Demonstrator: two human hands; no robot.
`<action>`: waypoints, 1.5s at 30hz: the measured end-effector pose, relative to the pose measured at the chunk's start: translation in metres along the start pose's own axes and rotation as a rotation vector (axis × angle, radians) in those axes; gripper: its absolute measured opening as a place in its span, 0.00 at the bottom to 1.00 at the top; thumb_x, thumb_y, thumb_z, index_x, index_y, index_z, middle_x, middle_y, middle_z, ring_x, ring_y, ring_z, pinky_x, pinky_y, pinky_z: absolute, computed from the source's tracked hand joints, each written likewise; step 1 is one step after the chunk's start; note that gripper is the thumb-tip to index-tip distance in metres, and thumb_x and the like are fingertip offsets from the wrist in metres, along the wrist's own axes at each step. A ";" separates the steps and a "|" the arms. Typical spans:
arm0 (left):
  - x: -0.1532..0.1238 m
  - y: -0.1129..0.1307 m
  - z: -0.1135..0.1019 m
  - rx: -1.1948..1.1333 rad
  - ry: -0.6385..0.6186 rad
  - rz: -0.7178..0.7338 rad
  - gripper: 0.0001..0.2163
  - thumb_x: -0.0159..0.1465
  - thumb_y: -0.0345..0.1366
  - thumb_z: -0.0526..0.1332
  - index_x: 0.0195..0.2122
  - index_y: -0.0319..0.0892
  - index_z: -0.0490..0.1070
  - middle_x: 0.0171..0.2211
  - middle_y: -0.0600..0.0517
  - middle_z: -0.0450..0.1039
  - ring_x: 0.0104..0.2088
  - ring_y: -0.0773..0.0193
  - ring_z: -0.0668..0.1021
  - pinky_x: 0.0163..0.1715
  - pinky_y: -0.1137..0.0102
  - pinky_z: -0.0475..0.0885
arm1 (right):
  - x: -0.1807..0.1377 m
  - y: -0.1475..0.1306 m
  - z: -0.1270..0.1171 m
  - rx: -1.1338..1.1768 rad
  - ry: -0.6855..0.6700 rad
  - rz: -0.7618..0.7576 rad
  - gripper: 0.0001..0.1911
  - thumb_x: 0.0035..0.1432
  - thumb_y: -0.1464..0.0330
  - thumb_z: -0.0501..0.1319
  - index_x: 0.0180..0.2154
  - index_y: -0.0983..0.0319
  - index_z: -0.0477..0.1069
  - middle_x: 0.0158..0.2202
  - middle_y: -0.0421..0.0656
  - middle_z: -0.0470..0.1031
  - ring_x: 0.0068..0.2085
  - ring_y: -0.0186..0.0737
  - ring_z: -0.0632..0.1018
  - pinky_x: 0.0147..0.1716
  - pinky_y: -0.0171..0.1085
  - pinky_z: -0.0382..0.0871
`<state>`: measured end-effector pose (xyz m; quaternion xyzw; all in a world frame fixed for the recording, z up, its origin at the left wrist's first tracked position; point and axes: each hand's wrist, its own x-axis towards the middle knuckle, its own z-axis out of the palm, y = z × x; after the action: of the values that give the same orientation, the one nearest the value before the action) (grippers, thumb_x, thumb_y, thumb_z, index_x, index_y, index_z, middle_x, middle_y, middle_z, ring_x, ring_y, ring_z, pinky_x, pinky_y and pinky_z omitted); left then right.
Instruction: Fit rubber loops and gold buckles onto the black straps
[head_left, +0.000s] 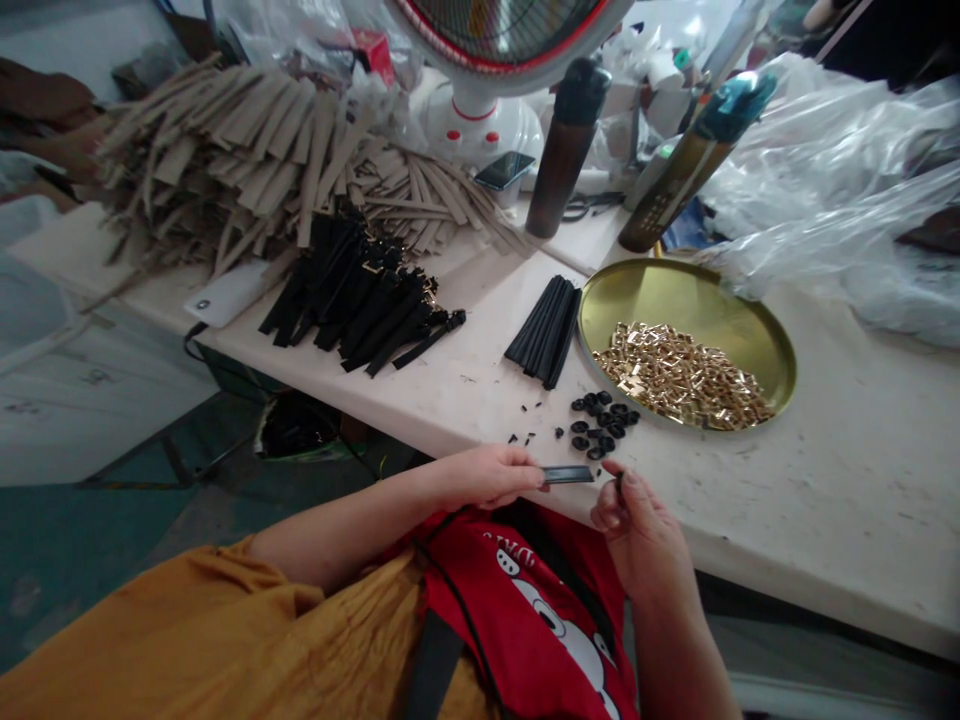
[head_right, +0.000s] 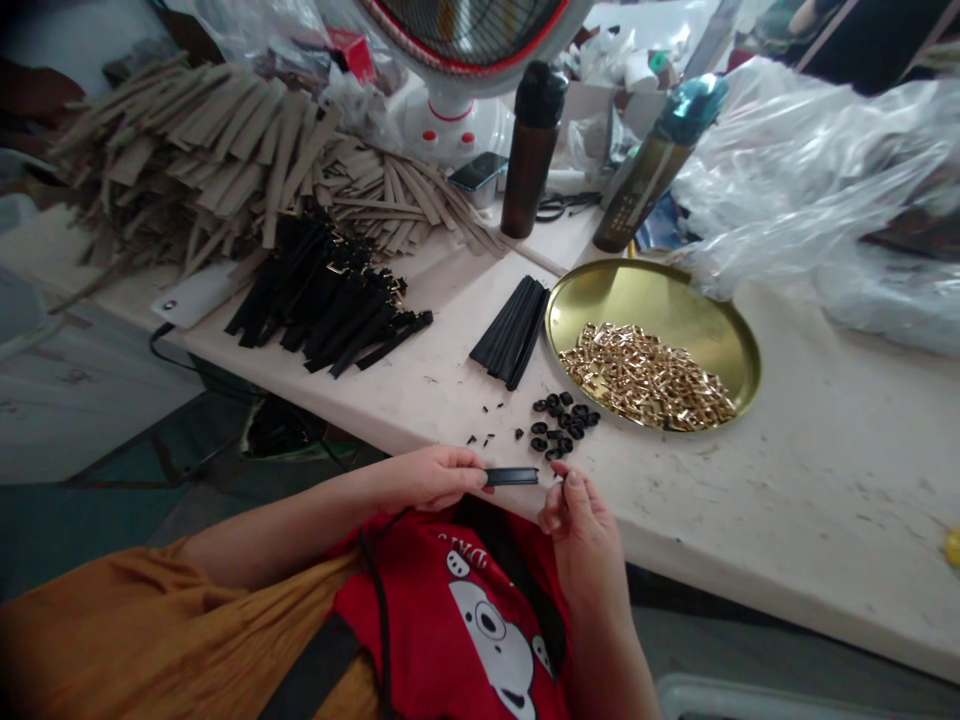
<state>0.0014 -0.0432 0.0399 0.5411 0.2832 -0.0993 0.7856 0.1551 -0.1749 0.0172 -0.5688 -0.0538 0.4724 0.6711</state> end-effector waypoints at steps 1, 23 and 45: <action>0.001 -0.001 0.000 -0.148 -0.063 -0.041 0.13 0.58 0.46 0.55 0.34 0.40 0.65 0.13 0.63 0.50 0.12 0.76 0.52 0.14 0.78 0.47 | -0.001 0.001 0.001 -0.003 -0.005 -0.003 0.14 0.50 0.60 0.61 0.37 0.61 0.70 0.18 0.34 0.61 0.18 0.26 0.59 0.17 0.27 0.55; 0.023 -0.014 0.002 -0.668 -0.469 -0.338 0.17 0.61 0.37 0.47 0.35 0.30 0.71 0.18 0.56 0.54 0.12 0.74 0.56 0.11 0.77 0.49 | 0.004 0.011 -0.002 -0.096 -0.026 0.060 0.14 0.53 0.59 0.59 0.40 0.58 0.68 0.28 0.38 0.70 0.24 0.30 0.67 0.23 0.29 0.64; 0.023 -0.018 0.007 -0.763 -0.531 -0.384 0.18 0.59 0.35 0.45 0.37 0.30 0.71 0.18 0.56 0.54 0.12 0.73 0.56 0.11 0.77 0.50 | -0.001 0.017 -0.007 -0.166 0.005 0.044 0.12 0.51 0.58 0.61 0.34 0.59 0.68 0.19 0.34 0.64 0.21 0.28 0.64 0.22 0.28 0.60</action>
<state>0.0145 -0.0534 0.0151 0.1094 0.1843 -0.2658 0.9399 0.1492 -0.1824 0.0016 -0.6248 -0.0786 0.4797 0.6111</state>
